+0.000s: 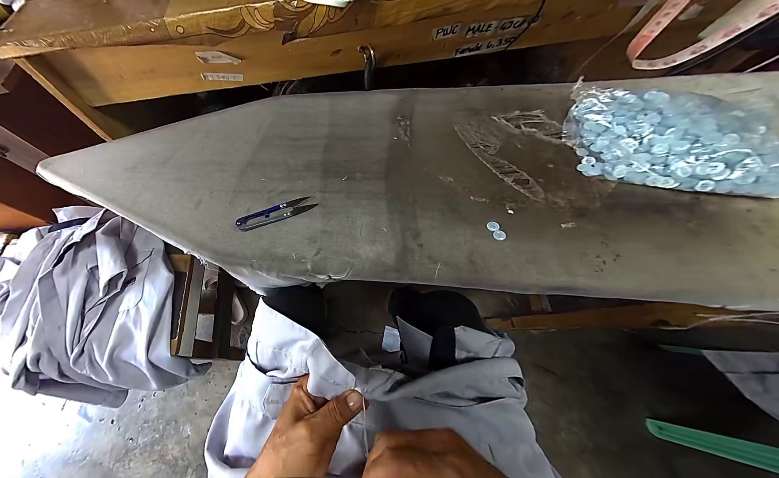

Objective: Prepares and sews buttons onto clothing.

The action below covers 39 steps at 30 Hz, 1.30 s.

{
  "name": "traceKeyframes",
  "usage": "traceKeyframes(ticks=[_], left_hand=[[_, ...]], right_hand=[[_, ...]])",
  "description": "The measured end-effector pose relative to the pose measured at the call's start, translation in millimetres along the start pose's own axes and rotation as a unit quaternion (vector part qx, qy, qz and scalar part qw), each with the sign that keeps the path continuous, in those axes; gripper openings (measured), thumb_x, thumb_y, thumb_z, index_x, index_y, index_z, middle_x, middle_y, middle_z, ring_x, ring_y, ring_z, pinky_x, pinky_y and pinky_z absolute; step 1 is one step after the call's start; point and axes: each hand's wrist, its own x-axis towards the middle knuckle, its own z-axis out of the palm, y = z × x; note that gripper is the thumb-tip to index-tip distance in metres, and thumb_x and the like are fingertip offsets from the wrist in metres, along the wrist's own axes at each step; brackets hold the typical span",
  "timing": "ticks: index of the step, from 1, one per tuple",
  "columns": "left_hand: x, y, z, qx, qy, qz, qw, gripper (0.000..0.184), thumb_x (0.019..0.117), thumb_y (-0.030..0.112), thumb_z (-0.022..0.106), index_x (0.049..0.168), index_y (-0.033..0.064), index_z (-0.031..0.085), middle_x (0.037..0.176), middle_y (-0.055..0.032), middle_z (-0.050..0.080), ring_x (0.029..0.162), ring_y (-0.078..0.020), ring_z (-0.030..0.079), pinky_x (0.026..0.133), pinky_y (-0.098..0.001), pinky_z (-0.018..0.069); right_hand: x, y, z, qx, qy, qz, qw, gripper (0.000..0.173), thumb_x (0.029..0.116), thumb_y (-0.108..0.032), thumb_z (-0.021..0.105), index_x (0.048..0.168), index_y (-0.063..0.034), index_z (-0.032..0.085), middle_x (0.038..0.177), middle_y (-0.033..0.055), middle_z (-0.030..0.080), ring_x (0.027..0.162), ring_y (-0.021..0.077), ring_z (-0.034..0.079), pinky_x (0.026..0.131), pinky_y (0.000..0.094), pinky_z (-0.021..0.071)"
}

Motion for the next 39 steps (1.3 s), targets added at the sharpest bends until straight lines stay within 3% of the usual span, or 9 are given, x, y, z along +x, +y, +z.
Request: traceKeyframes(ticks=[3,7,9,12,18,25,32,39], left_hand=[[0,-3,-3,-0.006,-0.024,0.011,1.0,0.021,0.0946,-0.003,0.065,0.112,0.0078,0.069,0.104,-0.0052,0.076,0.099,-0.0132,0.072,0.097,-0.0354,0.0567],[-1,-5,-6,0.004,-0.023,0.024,0.999,0.023,0.0926,-0.004,0.067,0.113,0.0061,0.069,0.107,-0.0078,0.076,0.104,-0.0179,0.073,0.101,-0.042,0.0558],[-3,-5,-6,0.03,-0.021,0.032,0.999,0.022,0.0925,-0.004,0.068,0.112,0.0072,0.071,0.106,-0.006,0.077,0.103,-0.0149,0.073,0.1,-0.0388,0.0562],[-5,-4,-6,0.086,-0.015,0.043,0.995,0.022,0.0922,-0.004,0.067,0.107,0.0098,0.073,0.102,-0.002,0.077,0.098,-0.0092,0.072,0.094,-0.0319,0.058],[-6,-4,-8,0.149,-0.033,0.074,0.985,0.023,0.0935,-0.003,0.066,0.107,0.014,0.074,0.102,0.0033,0.078,0.097,-0.0047,0.072,0.093,-0.0278,0.0581],[-5,-4,-9,0.163,-0.039,0.075,0.983,0.022,0.0937,-0.003,0.066,0.105,0.0138,0.075,0.1,0.0041,0.078,0.096,-0.0035,0.072,0.092,-0.0267,0.0582],[-6,-4,-9,0.189,-0.039,0.082,0.978,0.022,0.0932,-0.003,0.066,0.103,0.0141,0.075,0.099,0.0059,0.078,0.094,-0.0028,0.072,0.091,-0.0265,0.0587],[-5,-3,-9,0.183,-0.042,0.086,0.978,0.021,0.0933,-0.003,0.066,0.104,0.0133,0.075,0.1,0.0055,0.078,0.096,-0.0028,0.071,0.092,-0.0268,0.0584]], right_hand=[[-6,14,-11,-0.062,0.124,0.019,0.99,0.014,0.1021,-0.014,0.063,0.1,-0.0041,0.073,0.094,0.0061,0.071,0.09,0.0083,0.068,0.081,0.0218,0.0568],[-5,19,-8,-0.172,0.226,0.087,0.955,0.023,0.0957,-0.014,0.068,0.117,-0.0044,0.068,0.082,0.0013,0.069,0.071,0.0037,0.063,0.064,0.0176,0.0537],[-3,18,-3,-0.181,0.238,0.115,0.947,0.028,0.0932,-0.013,0.069,0.119,-0.0036,0.063,0.078,0.0002,0.067,0.066,0.0039,0.061,0.059,0.0176,0.0518],[0,15,0,-0.176,0.235,0.147,0.945,0.037,0.0909,-0.012,0.07,0.125,-0.0031,0.058,0.077,-0.0008,0.065,0.062,0.004,0.06,0.056,0.0187,0.0514],[4,11,1,-0.18,0.213,0.179,0.943,0.044,0.0878,-0.01,0.071,0.128,-0.0022,0.054,0.074,-0.0022,0.064,0.059,0.004,0.059,0.054,0.0197,0.0517],[6,8,-4,-0.202,0.161,0.202,0.945,0.05,0.0883,-0.011,0.07,0.134,-0.0029,0.053,0.075,-0.0018,0.067,0.06,0.0067,0.061,0.055,0.023,0.0534],[14,2,-12,-0.262,0.107,0.21,0.936,0.054,0.0856,-0.01,0.068,0.137,-0.0029,0.053,0.072,-0.0008,0.065,0.055,0.0132,0.061,0.052,0.0322,0.0537],[14,-1,-7,-0.225,0.119,0.204,0.945,0.051,0.0882,-0.01,0.07,0.136,-0.0035,0.052,0.075,0.0002,0.067,0.058,0.0117,0.062,0.054,0.0291,0.0538]])
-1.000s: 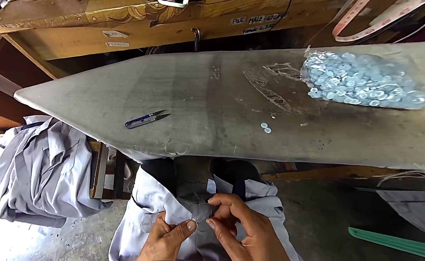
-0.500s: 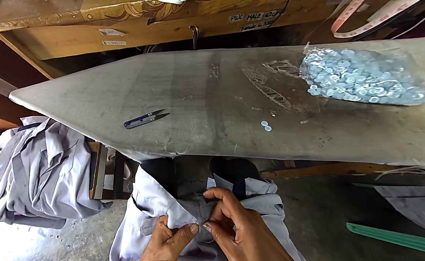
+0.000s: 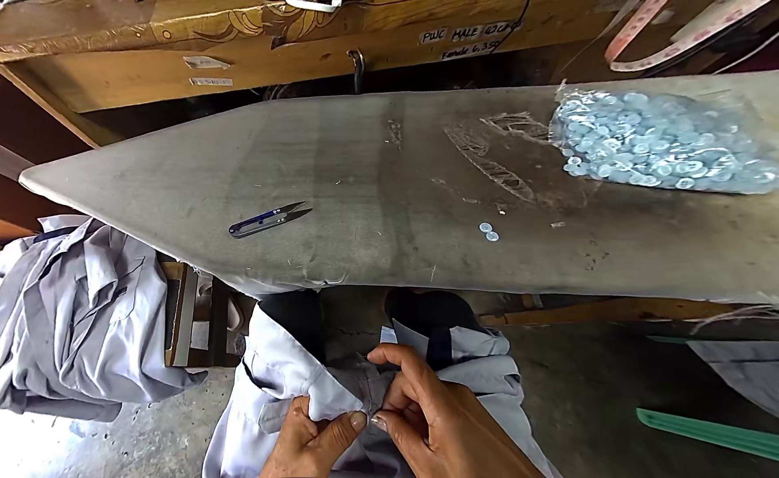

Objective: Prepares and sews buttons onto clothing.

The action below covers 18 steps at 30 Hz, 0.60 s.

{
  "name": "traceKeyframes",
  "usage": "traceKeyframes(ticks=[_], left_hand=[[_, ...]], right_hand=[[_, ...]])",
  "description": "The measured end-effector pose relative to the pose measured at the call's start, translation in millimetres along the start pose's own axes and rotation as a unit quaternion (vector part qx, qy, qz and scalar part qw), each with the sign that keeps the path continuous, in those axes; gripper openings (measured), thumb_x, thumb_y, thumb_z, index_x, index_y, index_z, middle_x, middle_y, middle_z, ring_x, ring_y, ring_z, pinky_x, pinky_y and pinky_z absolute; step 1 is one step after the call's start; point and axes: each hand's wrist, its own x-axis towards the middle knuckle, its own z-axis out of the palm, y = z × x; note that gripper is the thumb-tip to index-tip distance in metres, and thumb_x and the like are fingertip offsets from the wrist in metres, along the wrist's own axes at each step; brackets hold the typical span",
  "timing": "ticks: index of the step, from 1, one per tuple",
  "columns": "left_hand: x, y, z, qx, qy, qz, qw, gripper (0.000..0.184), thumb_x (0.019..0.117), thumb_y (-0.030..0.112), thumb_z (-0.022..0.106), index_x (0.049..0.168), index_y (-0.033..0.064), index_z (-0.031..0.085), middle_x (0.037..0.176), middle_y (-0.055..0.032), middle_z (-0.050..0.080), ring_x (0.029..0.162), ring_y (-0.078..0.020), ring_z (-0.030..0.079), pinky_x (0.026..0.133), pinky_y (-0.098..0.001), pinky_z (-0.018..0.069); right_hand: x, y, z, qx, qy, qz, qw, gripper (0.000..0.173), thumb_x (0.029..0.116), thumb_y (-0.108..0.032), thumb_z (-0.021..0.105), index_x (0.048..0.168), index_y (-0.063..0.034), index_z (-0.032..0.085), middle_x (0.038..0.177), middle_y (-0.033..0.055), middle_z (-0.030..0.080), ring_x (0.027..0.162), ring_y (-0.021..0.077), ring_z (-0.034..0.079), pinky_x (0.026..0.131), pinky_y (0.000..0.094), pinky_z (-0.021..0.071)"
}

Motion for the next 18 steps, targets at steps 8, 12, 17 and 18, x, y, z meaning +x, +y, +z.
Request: traceKeyframes(ticks=[8,12,17,18], left_hand=[[1,-4,-2,-0.033,-0.006,-0.004,0.999,0.022,0.0935,-0.001,0.068,0.109,0.013,0.074,0.104,0.0025,0.077,0.098,-0.0057,0.072,0.094,-0.0289,0.0583],[3,-4,-3,-0.053,-0.005,-0.012,0.999,0.018,0.0937,0.001,0.069,0.108,0.0115,0.075,0.102,0.0003,0.077,0.097,-0.0072,0.072,0.092,-0.0299,0.0586],[6,-5,-3,-0.181,0.009,-0.047,0.982,0.023,0.0909,0.0,0.072,0.112,0.0079,0.072,0.106,-0.0054,0.076,0.101,-0.0137,0.072,0.097,-0.0367,0.0572],[6,-5,-3,-0.203,0.009,-0.054,0.978,0.024,0.0904,0.0,0.072,0.113,0.0073,0.071,0.107,-0.0065,0.076,0.101,-0.0152,0.072,0.098,-0.0388,0.0567]], right_hand=[[-4,6,6,0.07,0.086,-0.085,0.99,0.026,0.096,-0.011,0.067,0.12,-0.0005,0.069,0.083,0.0036,0.071,0.075,0.0071,0.066,0.072,0.0192,0.0556],[-3,13,4,0.141,0.124,-0.167,0.968,0.01,0.0999,-0.013,0.065,0.098,-0.0078,0.073,0.102,0.0049,0.068,0.101,0.0089,0.065,0.087,0.0213,0.0556],[-17,5,-37,0.416,0.081,-0.152,0.893,0.013,0.1063,-0.021,0.056,0.113,-0.0169,0.066,0.097,-0.0008,0.072,0.075,0.0066,0.07,0.063,0.0206,0.0593],[-21,6,-49,0.448,0.084,-0.152,0.877,0.014,0.1062,-0.021,0.056,0.115,-0.0186,0.066,0.095,-0.0006,0.073,0.074,0.0094,0.071,0.062,0.0236,0.0608]])
